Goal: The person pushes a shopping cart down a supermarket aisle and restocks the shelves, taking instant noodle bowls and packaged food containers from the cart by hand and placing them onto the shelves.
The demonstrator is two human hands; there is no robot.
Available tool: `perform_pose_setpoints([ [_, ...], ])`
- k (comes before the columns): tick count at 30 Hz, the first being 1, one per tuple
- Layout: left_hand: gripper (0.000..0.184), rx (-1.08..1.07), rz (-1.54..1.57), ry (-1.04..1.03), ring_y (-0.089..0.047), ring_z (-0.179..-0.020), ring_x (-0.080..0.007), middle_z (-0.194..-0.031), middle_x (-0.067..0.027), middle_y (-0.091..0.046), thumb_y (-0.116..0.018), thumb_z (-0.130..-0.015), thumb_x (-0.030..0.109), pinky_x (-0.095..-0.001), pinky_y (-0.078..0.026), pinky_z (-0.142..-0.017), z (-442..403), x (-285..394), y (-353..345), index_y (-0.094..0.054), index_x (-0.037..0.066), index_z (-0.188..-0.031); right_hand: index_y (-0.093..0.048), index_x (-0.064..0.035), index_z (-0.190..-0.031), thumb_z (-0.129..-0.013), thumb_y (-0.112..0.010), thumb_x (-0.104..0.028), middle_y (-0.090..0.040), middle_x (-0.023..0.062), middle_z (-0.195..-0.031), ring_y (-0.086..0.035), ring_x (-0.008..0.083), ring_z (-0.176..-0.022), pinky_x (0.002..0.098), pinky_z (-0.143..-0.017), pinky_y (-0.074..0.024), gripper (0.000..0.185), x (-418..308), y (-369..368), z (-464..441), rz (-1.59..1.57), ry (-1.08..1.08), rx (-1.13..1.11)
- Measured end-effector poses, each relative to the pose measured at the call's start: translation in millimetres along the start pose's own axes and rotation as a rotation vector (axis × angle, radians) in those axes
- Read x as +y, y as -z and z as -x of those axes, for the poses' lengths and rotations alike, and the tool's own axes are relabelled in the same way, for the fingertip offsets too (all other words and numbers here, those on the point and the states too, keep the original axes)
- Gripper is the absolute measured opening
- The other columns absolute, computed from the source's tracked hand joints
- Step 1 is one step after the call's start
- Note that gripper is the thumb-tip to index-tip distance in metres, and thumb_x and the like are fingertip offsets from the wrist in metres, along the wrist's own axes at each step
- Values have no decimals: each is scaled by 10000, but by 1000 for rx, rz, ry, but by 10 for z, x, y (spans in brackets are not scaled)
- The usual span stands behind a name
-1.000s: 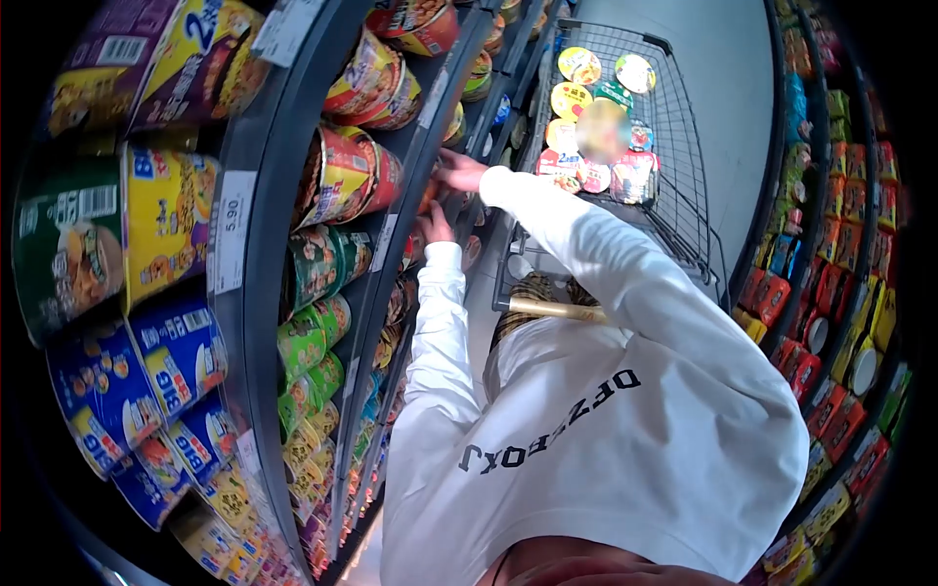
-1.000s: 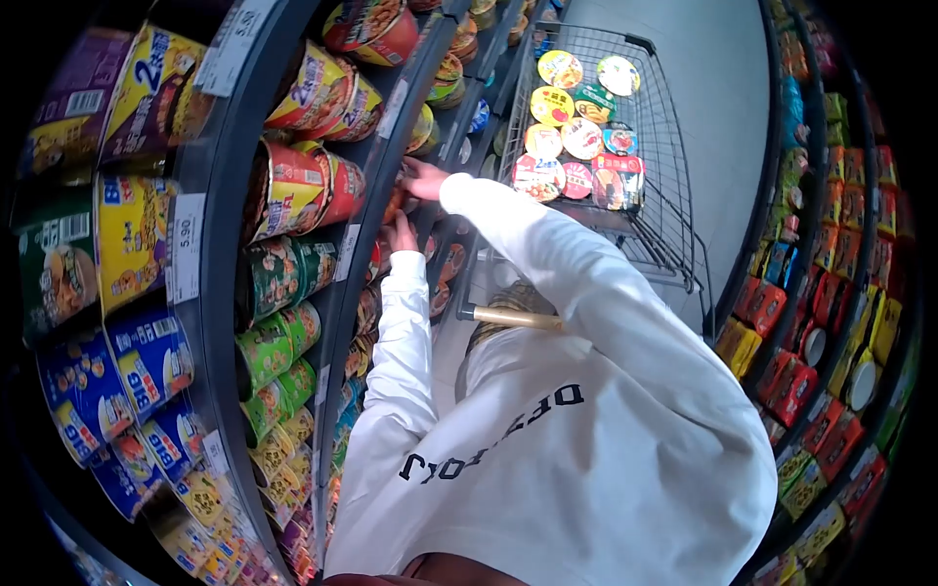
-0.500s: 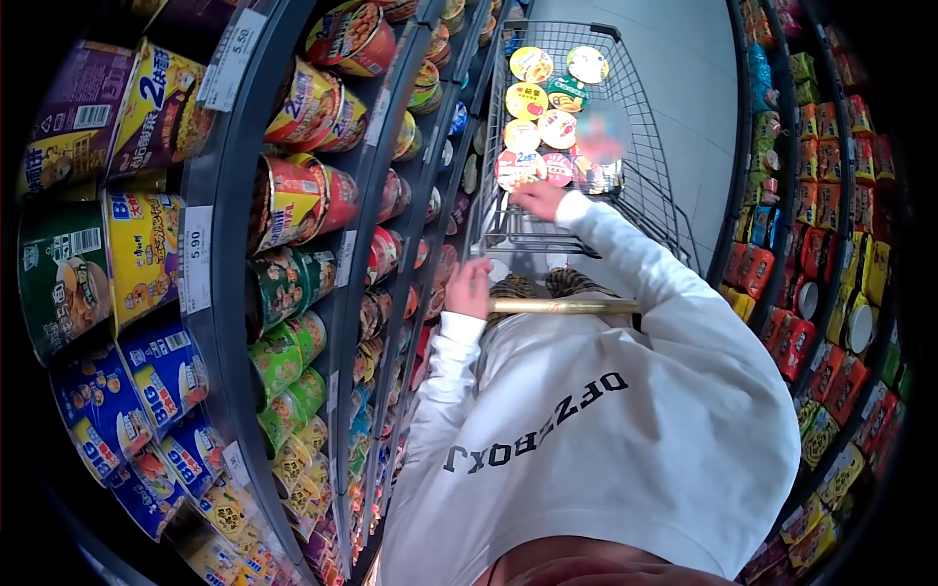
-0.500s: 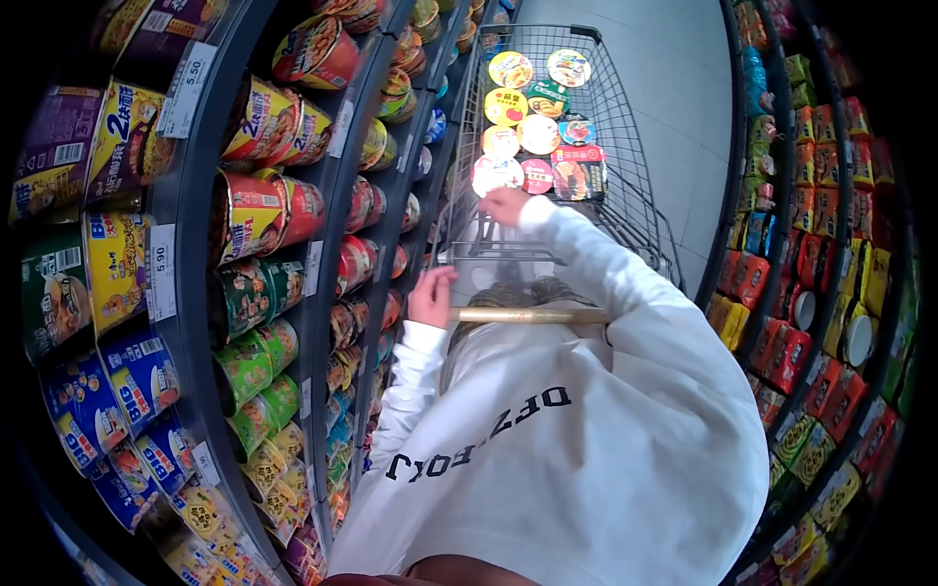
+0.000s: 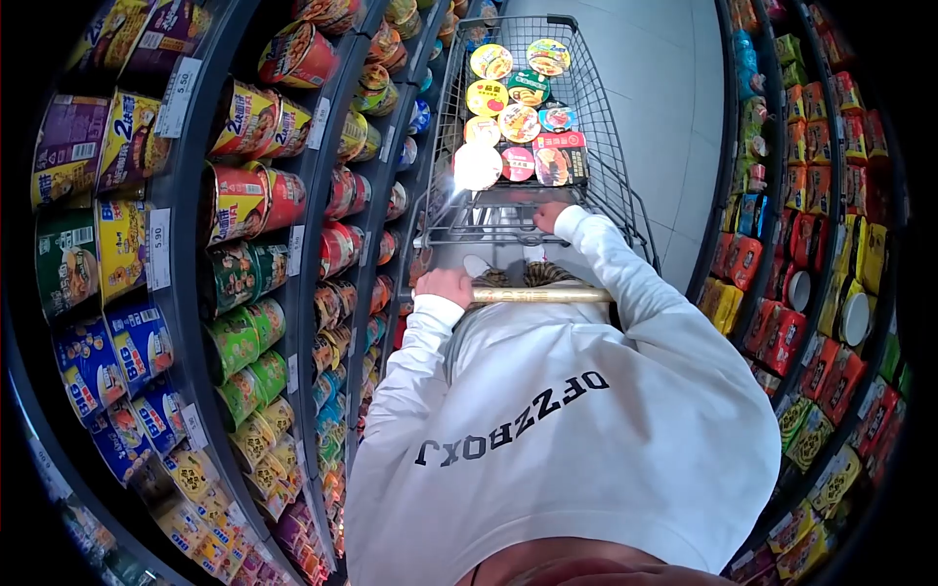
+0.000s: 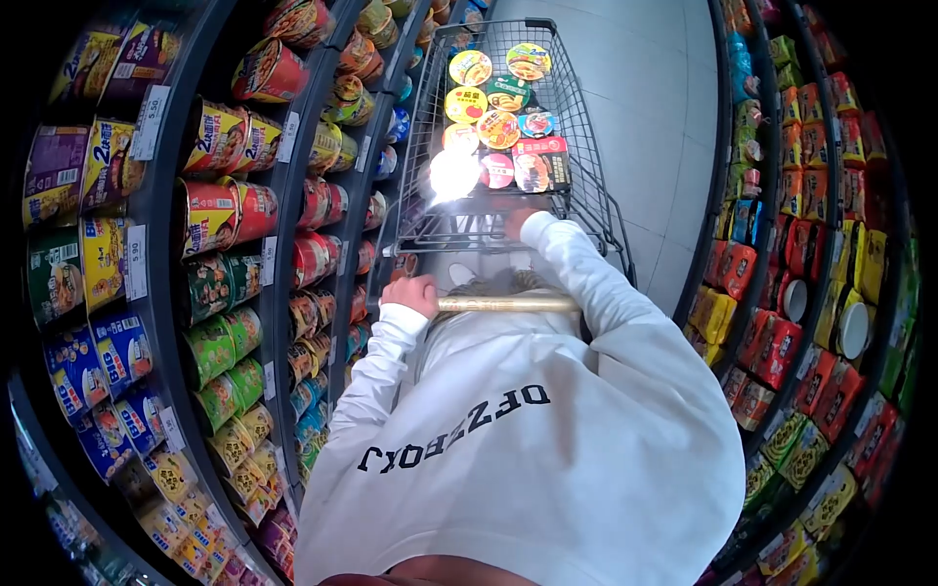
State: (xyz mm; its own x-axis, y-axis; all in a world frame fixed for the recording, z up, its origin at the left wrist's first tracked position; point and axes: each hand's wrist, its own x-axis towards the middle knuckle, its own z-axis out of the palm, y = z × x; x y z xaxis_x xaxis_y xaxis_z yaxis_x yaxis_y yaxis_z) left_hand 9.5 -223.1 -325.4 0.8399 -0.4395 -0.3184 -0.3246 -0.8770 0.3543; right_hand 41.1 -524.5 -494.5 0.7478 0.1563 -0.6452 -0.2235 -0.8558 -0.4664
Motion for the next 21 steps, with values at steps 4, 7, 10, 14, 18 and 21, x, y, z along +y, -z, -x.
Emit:
perform_pose_setpoints([
  [4, 260, -88, -68, 99, -676, -793, -392, -767, -193, -693, -551, -832, 293, -512, -534, -785, 31, 15, -34, -750, 126, -827, -705, -85, -1082, -919, -478, -357, -700, 205, -1079, -651, 408, -1031, 468, -941, -496, 391, -82, -20, 145, -57, -22, 11],
  [7, 251, -233, -32, 130, -680, -814, -391, -813, -187, -708, -563, -824, 294, -495, -541, -798, 33, 56, 0, -761, 143, -850, -698, -74, -1086, -921, -470, -345, -698, 212, -1079, -649, 412, -1032, 479, -939, -492, 391, -66, -52, 198, 43, 102, -19],
  [10, 246, -277, -34, 171, -682, -802, -393, -826, -179, -713, -580, -811, 295, -493, -544, -796, 30, 117, -38, -768, 150, -875, -689, -62, -1090, -922, -463, -330, -694, 216, -1084, -646, 421, -1029, 488, -935, -490, 388, 38, -200, 86, 110, 182, -26],
  [14, 231, -238, -11, 198, -681, -791, -390, -806, -178, -709, -596, -800, 296, -492, -541, -799, 74, 174, -58, -755, 137, -854, -696, -52, -1059, -923, -465, -333, -691, 215, -1090, -645, 432, -1014, 496, -924, -491, 388, 23, -151, 87, -37, 36, -37],
  [18, 204, -220, 10, 165, -672, -784, -400, -780, -183, -698, -603, -788, 275, -500, -534, -776, 71, 204, -56, -713, 108, -827, -466, -68, -1356, -916, -553, -346, -638, 291, -1152, -614, 456, -1089, 506, -969, -483, 528, -12, -52, -12, -23, -63, 36],
  [21, 161, -205, 55, 173, -658, -766, -418, -753, -189, -684, -617, -777, 242, -510, -522, -745, 68, 264, -42, -676, 95, -805, -356, 0, -1424, -910, -593, -411, -575, 315, -1257, -576, 478, -1152, 504, -995, -472, 700, -31, -19, -334, -66, -98, 88],
])
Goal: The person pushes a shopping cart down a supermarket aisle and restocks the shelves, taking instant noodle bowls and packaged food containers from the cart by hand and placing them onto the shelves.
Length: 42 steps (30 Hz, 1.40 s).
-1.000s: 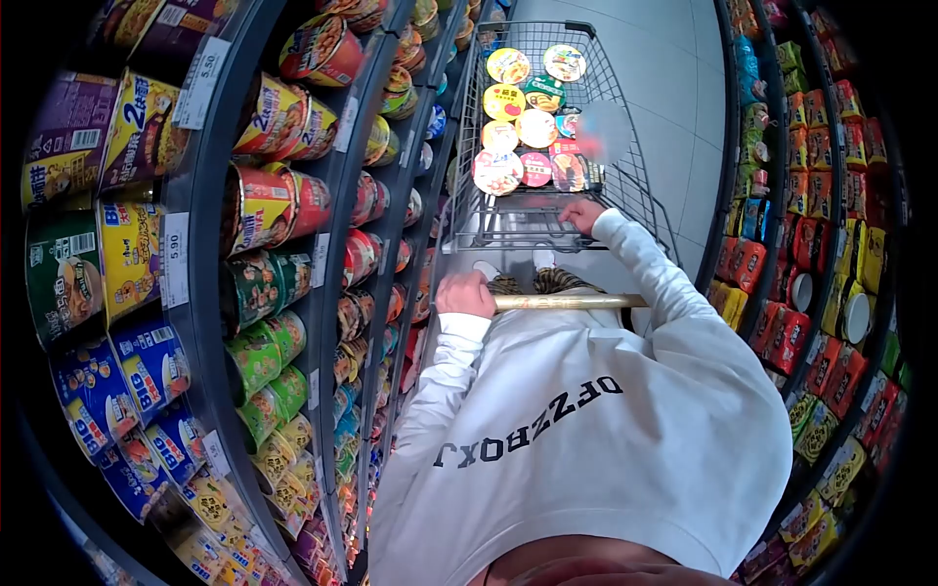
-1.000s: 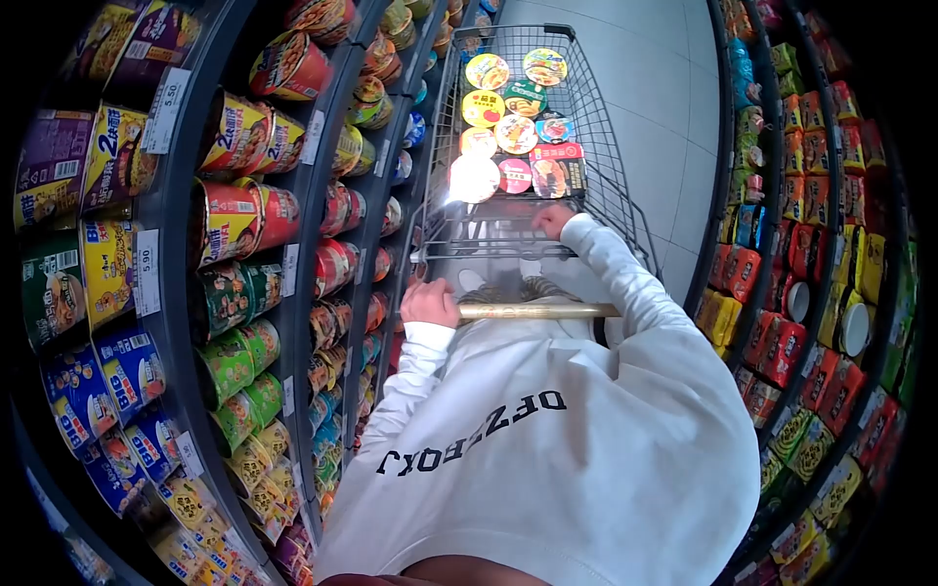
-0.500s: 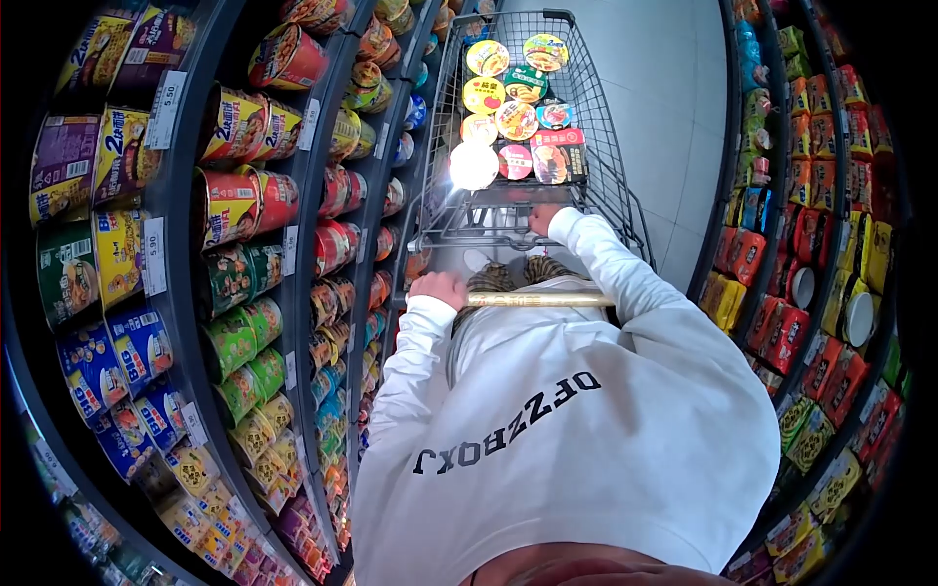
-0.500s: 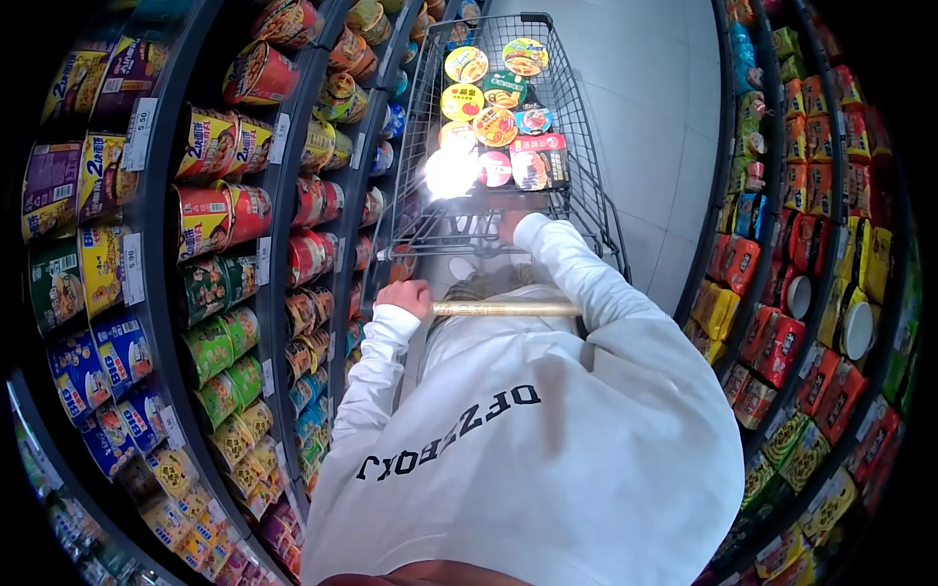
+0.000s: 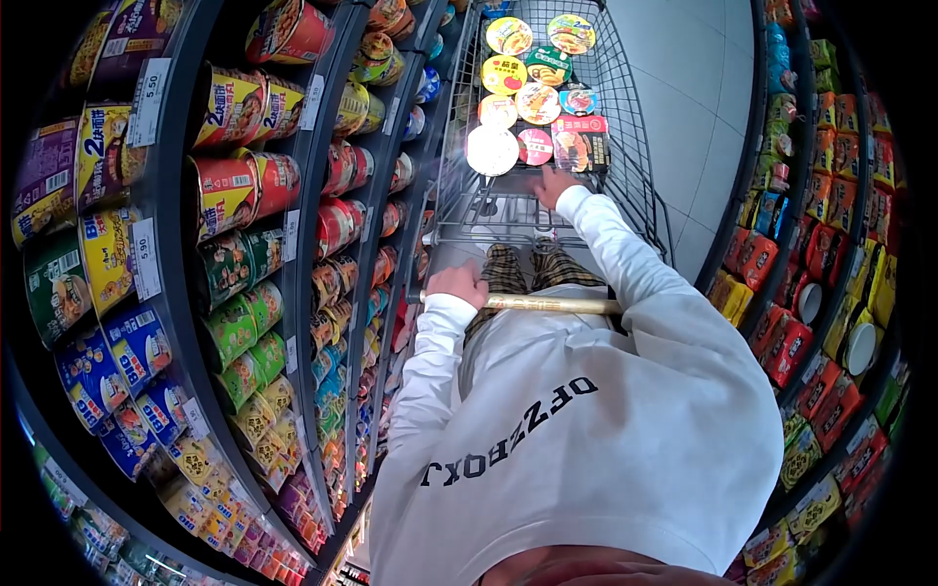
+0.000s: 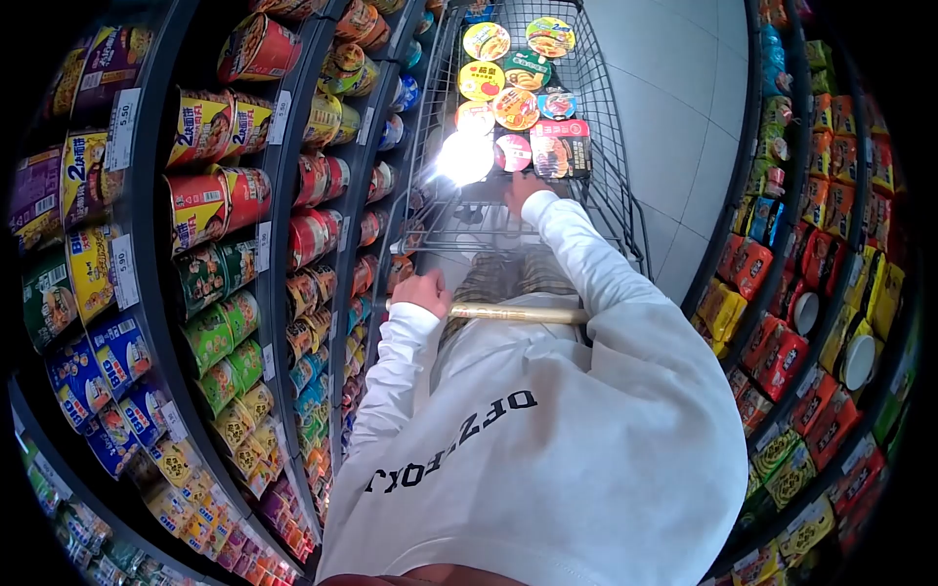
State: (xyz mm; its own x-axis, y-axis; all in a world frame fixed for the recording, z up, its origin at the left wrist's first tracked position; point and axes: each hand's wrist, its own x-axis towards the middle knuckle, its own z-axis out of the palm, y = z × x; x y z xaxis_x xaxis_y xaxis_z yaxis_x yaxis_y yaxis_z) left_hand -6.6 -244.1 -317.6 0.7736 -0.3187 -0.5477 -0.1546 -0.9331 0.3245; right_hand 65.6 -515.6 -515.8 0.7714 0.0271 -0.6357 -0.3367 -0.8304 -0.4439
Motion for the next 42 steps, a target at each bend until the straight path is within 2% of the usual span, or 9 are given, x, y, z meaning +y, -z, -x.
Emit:
perform_pose_setpoints([
  [6, 113, 41, 10, 39, -655, -743, -421, -715, -180, -671, -643, -773, 217, -512, -519, -730, 20, 91, -15, -644, 106, -793, -302, 9, -1472, -851, -669, -471, -513, 312, -1340, -564, 465, -1185, 461, -1019, -466, 866, -412, -119, -592, 13, 79, 40],
  [10, 96, 34, 35, 46, -657, -737, -415, -713, -178, -668, -642, -769, 201, -508, -511, -721, 5, 95, -5, -653, 108, -788, -207, -85, -1539, -737, -777, -533, -391, 281, -1466, -508, 471, -1254, 526, -1030, -447, 1081, -830, -92, -761, 54, -124, 158],
  [12, 94, 60, 41, 38, -656, -732, -414, -707, -183, -664, -637, -765, 192, -508, -504, -722, -31, 114, 34, -651, 100, -781, -125, -166, -1580, -674, -815, -559, -303, 246, -1531, -357, 445, -1375, 547, -1102, -361, 1205, -860, -186, -940, 239, -86, 269],
  [19, 113, 142, 59, 32, -652, -670, -411, -672, -194, -650, -635, -774, 187, -518, -519, -693, -51, 10, 40, -607, 86, -815, -68, -157, -1588, -632, -817, -658, -202, 235, -1593, -227, 438, -1464, 636, -1124, -278, 1314, -1113, -112, -1152, 439, -119, 134],
  [20, 120, 144, 72, 28, -653, -671, -409, -669, -195, -648, -634, -775, 195, -518, -518, -691, -58, 14, 56, -605, 87, -821, -70, -159, -1592, -620, -824, -605, -180, 253, -1590, -200, 446, -1470, 669, -1116, -241, 1308, -1107, -109, -1158, 422, -90, 147],
  [28, 118, 159, 126, 35, -643, -681, -405, -679, -179, -649, -596, -777, 178, -521, -498, -685, -177, 26, 99, -587, 75, -833, -118, -200, -1583, -705, -764, -581, -291, 301, -1522, -307, 483, -1409, 653, -1082, -309, 1154, -1154, -15, -1130, 488, 32, 216],
  [34, 132, 254, 111, -7, -642, -709, -407, -692, -185, -650, -581, -776, 182, -521, -495, -704, -333, 52, 174, -587, 60, -826, -177, -215, -1569, -663, -796, -554, -305, 310, -1502, -342, 499, -1372, 599, -1065, -369, 1149, -1029, 480, -895, 397, 61, 325],
  [39, 133, 450, 61, -53, -651, -695, -426, -693, -213, -649, -581, -785, 188, -529, -511, -713, -549, 33, 322, -600, 69, -840, -293, -158, -1499, -554, -871, -522, -367, 337, -1356, -433, 519, -1207, 597, -1009, -409, 1165, -814, 1123, -398, 131, 92, 549],
  [42, 96, 554, 108, -35, -627, -736, -439, -716, -199, -645, -586, -795, 177, -543, -466, -734, -700, 57, 441, -604, 95, -842, -279, -129, -1502, -543, -845, -489, -352, 320, -1351, -383, 517, -1252, 587, -1053, -363, 1171, -708, 1467, 47, 6, 234, 856],
])
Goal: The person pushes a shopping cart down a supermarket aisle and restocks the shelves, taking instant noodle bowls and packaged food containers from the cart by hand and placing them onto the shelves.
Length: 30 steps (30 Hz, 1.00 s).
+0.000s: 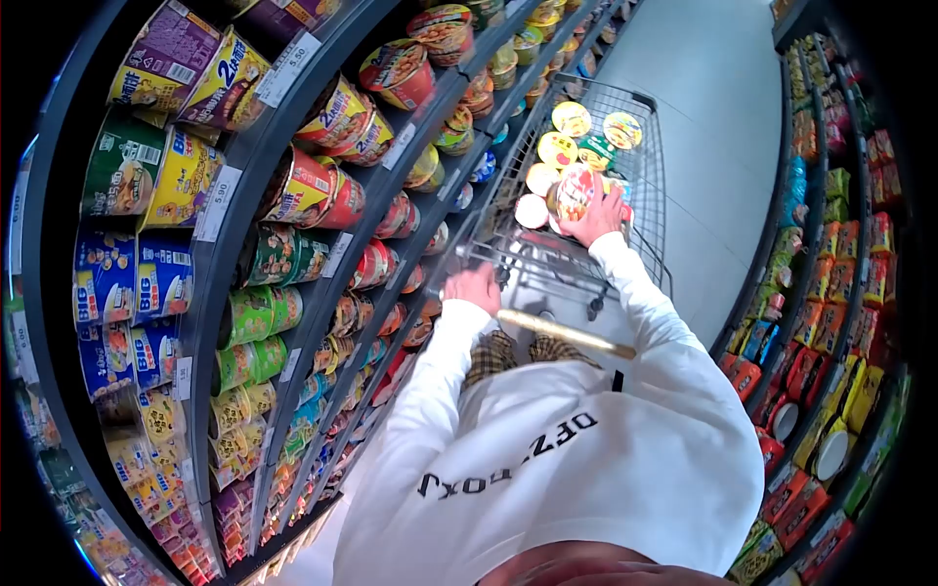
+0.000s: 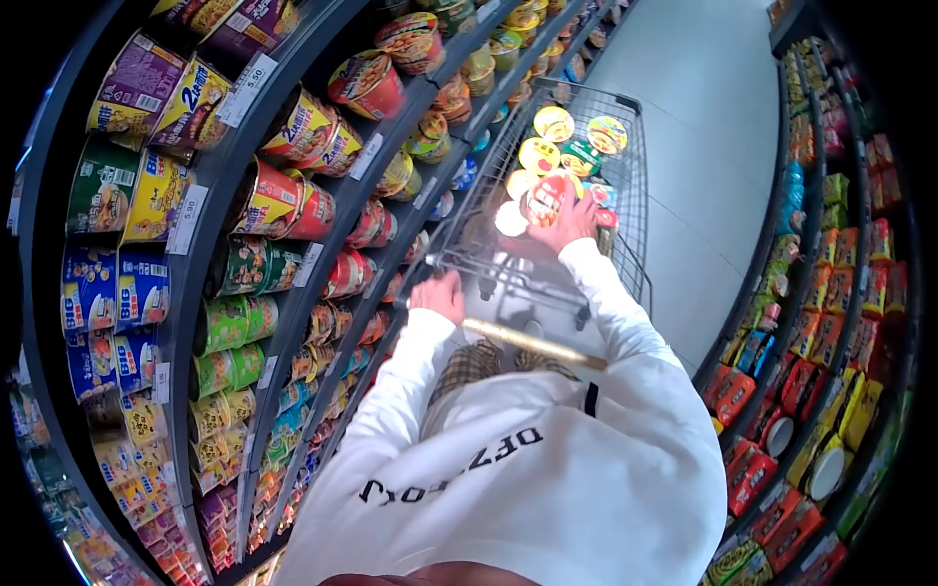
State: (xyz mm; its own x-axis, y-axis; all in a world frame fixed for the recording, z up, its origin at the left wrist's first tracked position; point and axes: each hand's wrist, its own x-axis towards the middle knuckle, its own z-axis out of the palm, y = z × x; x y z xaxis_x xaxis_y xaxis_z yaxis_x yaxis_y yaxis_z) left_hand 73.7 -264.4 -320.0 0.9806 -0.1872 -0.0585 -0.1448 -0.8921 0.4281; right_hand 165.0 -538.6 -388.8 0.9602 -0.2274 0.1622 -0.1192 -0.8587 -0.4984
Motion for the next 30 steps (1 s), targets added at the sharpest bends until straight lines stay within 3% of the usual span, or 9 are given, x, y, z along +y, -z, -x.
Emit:
perform_pose_setpoints([
  [6, 96, 276, 31, -34, -639, -652, -402, -701, -181, -659, -577, -808, 165, -537, -476, -642, -386, 6, -162, -588, 75, -778, -240, -74, -1522, -547, -909, -420, -344, 284, -1375, -379, 466, -1274, 525, -1095, -349, 1232, -371, 1341, 50, -125, 250, 133],
  [8, 74, 515, -7, -88, -582, -651, -346, -634, -133, -602, -564, -801, 125, -428, -437, -827, -489, -54, -363, -593, 92, -741, -239, -78, -1524, -551, -914, -440, -341, 280, -1376, -378, 461, -1278, 527, -1096, -347, 1238, -434, 1563, 78, -107, 258, 152],
  [10, 81, 545, -4, -73, -581, -711, -328, -645, -121, -593, -566, -799, 120, -434, -414, -892, -598, -10, -451, -594, 98, -726, -217, -121, -1538, -547, -896, -441, -330, 281, -1373, -365, 475, -1282, 550, -1076, -356, 1244, -511, 1723, 108, -157, 320, 150],
  [14, 87, 495, -52, -185, -623, -853, -288, -788, -97, -668, -587, -834, 183, -441, -409, -895, -749, -45, -448, -648, 121, -825, -254, -86, -1515, -549, -917, -409, -343, 286, -1365, -384, 469, -1262, 530, -1094, -346, 1216, -615, 1847, 147, -145, 311, 127],
  [17, 307, 220, 304, -100, -609, -1009, -240, -1050, -84, -662, -597, -939, 372, -410, -388, -990, -980, 21, -372, -607, 119, -1112, -274, -91, -1508, -540, -906, -378, -345, 293, -1372, -391, 473, -1247, 538, -1089, -346, 1191, -713, 1836, 164, -99, 336, 110],
  [18, 343, 149, 798, -131, -563, -1092, -292, -1203, -157, -581, -569, -974, 291, -438, -362, -1061, -1040, 109, -369, -535, 94, -1253, -278, -93, -1506, -535, -903, -371, -346, 295, -1373, -392, 474, -1242, 541, -1088, -346, 1188, -762, 1830, 165, -81, 373, 112],
  [20, 534, -33, 1192, -93, -526, -1176, -278, -1315, -184, -487, -577, -976, 248, -412, -371, -1066, -997, 436, -62, -347, 87, -1431, -290, -91, -1500, -529, -900, -376, -344, 304, -1381, -387, 489, -1255, 544, -1092, -338, 1182, -893, 1831, 169, -98, 388, 79],
  [23, 674, -115, 1408, -253, -517, -1211, -231, -1348, -177, -462, -579, -940, 179, -367, -439, -1027, -955, 643, 125, -200, 84, -1490, -313, -70, -1491, -547, -898, -400, -336, 325, -1404, -358, 504, -1318, 552, -1111, -317, 1158, -1156, 1853, 102, -141, 449, -11],
  [30, 673, -78, 2039, -221, -565, -1240, -317, -1344, -198, -514, -539, -937, 357, -412, -532, -983, -1310, 448, 302, -267, 57, -1475, -264, 37, -1498, -779, -789, -245, -339, 237, -1509, -368, 360, -1395, 429, -1156, -293, 934, -1401, 1666, -278, -504, 451, -23],
])
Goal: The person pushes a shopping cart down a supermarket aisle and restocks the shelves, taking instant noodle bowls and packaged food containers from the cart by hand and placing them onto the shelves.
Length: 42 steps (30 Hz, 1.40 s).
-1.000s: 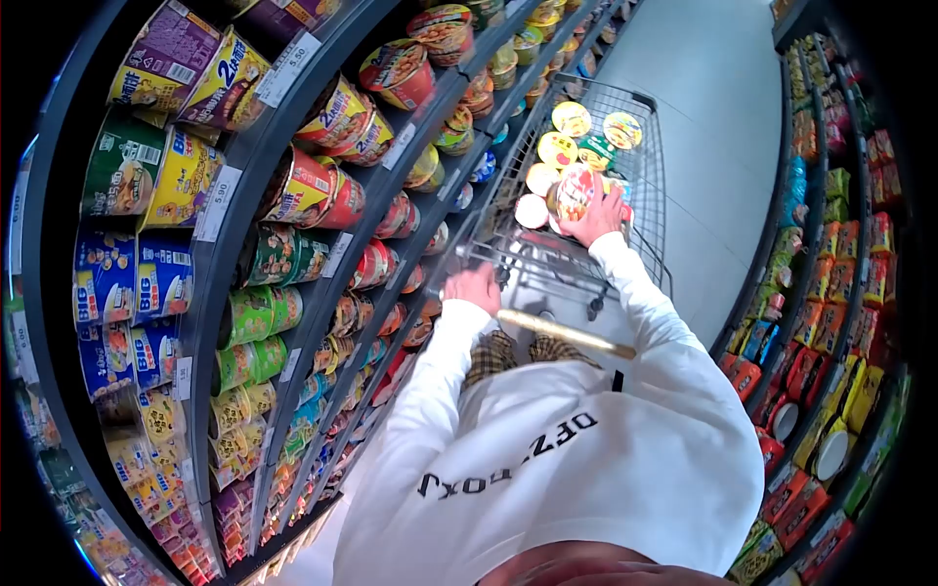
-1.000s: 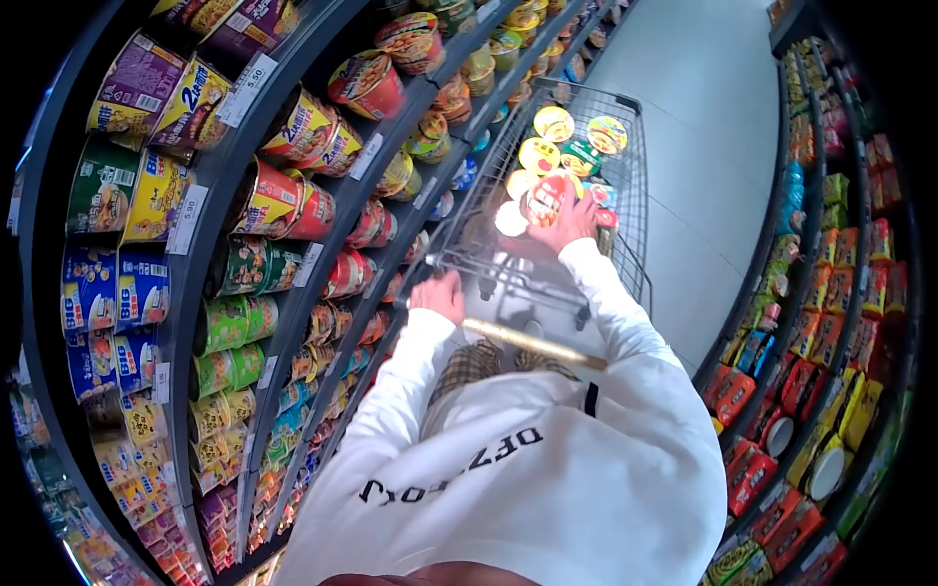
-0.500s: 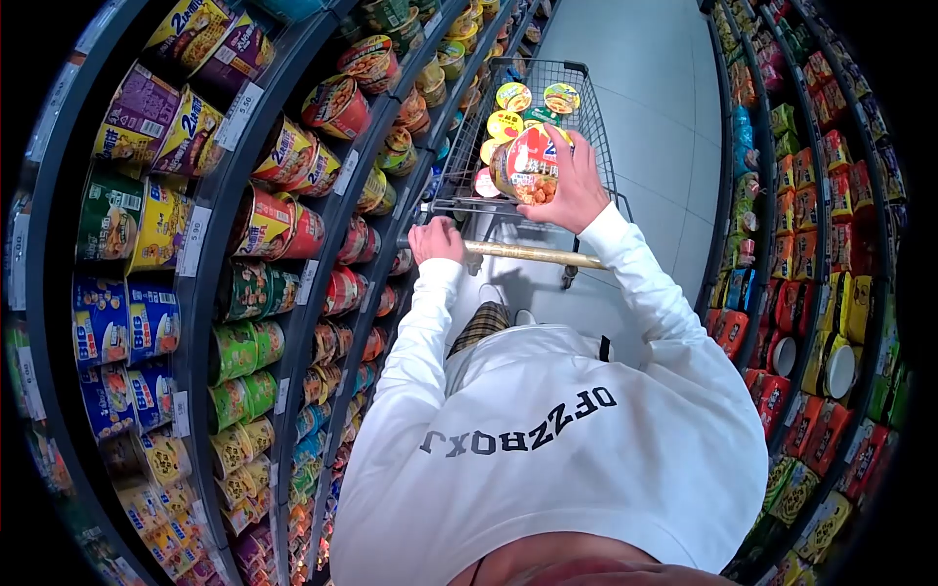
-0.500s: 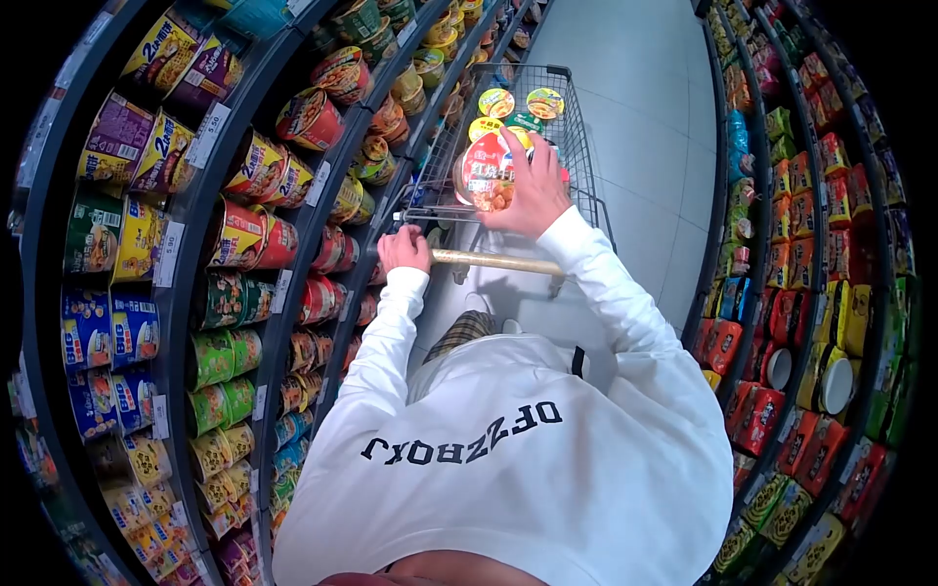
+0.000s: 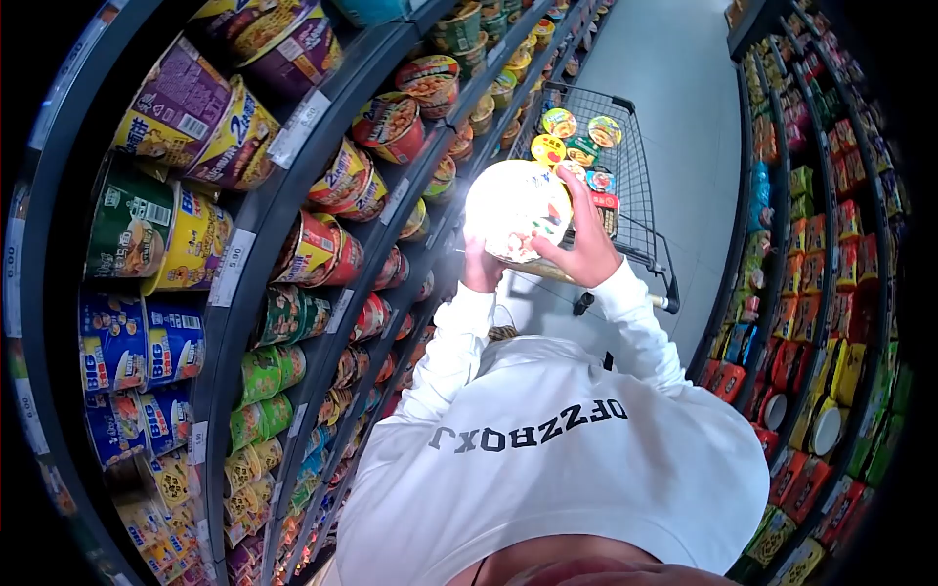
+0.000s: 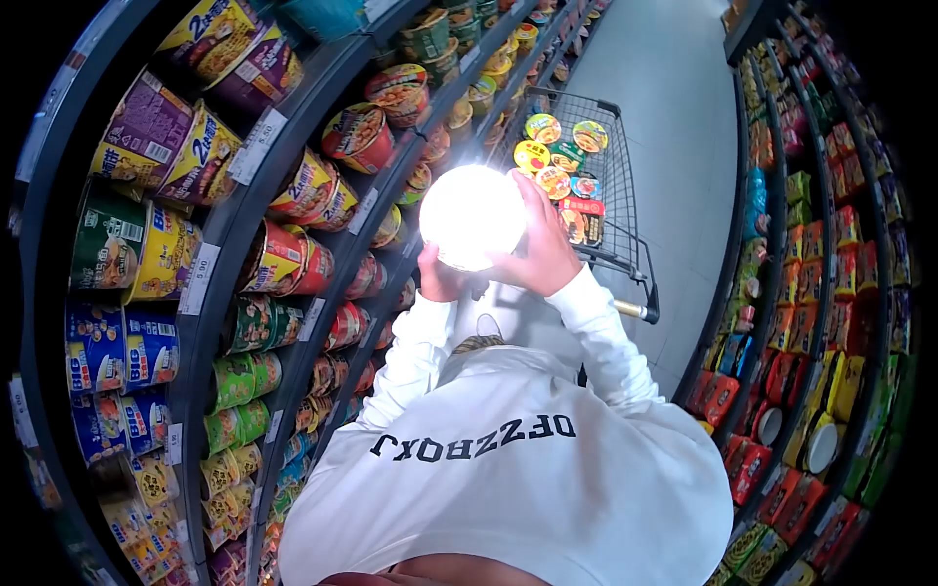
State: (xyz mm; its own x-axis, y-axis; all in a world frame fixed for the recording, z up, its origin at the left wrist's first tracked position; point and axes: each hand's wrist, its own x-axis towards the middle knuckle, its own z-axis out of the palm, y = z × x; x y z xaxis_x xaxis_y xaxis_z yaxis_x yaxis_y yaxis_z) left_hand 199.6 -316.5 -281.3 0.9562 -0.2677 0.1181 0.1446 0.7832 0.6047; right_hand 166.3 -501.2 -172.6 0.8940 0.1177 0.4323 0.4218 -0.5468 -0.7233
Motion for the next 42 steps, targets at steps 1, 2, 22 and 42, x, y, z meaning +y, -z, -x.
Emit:
perform_pose_setpoints([
  [1, 791, 143, -143, 54, -481, -1327, -277, -1478, -133, -449, -494, -916, 530, -422, -415, -1093, -6, 237, -296, -285, 76, -1530, -256, 41, -1503, -807, -757, -233, -358, 235, -1497, -373, 352, -1392, 425, -1155, -293, 901, 27, -88, -15, -94, -48, -22],
  [2, 791, 149, -140, 44, -481, -1327, -277, -1478, -133, -449, -494, -916, 530, -422, -415, -1093, -68, 332, -326, -285, 76, -1530, -248, 45, -1508, -835, -726, -220, -378, 233, -1484, -378, 344, -1388, 421, -1153, -293, 867, 55, -171, -35, -187, -100, -44],
  [22, 797, 338, -286, -55, -392, -1387, -268, -1545, -93, -346, -310, -974, 715, -499, -419, -1044, -989, 1128, 54, -250, 163, -1547, -133, 2, -1540, -745, -840, -257, -440, 232, -1452, -446, 311, -1373, 401, -1136, -361, 1095, -46, -1008, -1295, -237, -55, 41],
  [42, 700, 420, -964, -401, -306, -1450, -325, -1573, -207, -266, -460, -884, -68, -399, -257, -1179, -1091, 1037, 291, -221, -4, -1538, -312, 3, -1485, -885, -691, -163, -518, 236, -1406, -478, 320, -1359, 392, -1105, -397, 728, 574, -1530, -2026, -214, 51, 70],
])
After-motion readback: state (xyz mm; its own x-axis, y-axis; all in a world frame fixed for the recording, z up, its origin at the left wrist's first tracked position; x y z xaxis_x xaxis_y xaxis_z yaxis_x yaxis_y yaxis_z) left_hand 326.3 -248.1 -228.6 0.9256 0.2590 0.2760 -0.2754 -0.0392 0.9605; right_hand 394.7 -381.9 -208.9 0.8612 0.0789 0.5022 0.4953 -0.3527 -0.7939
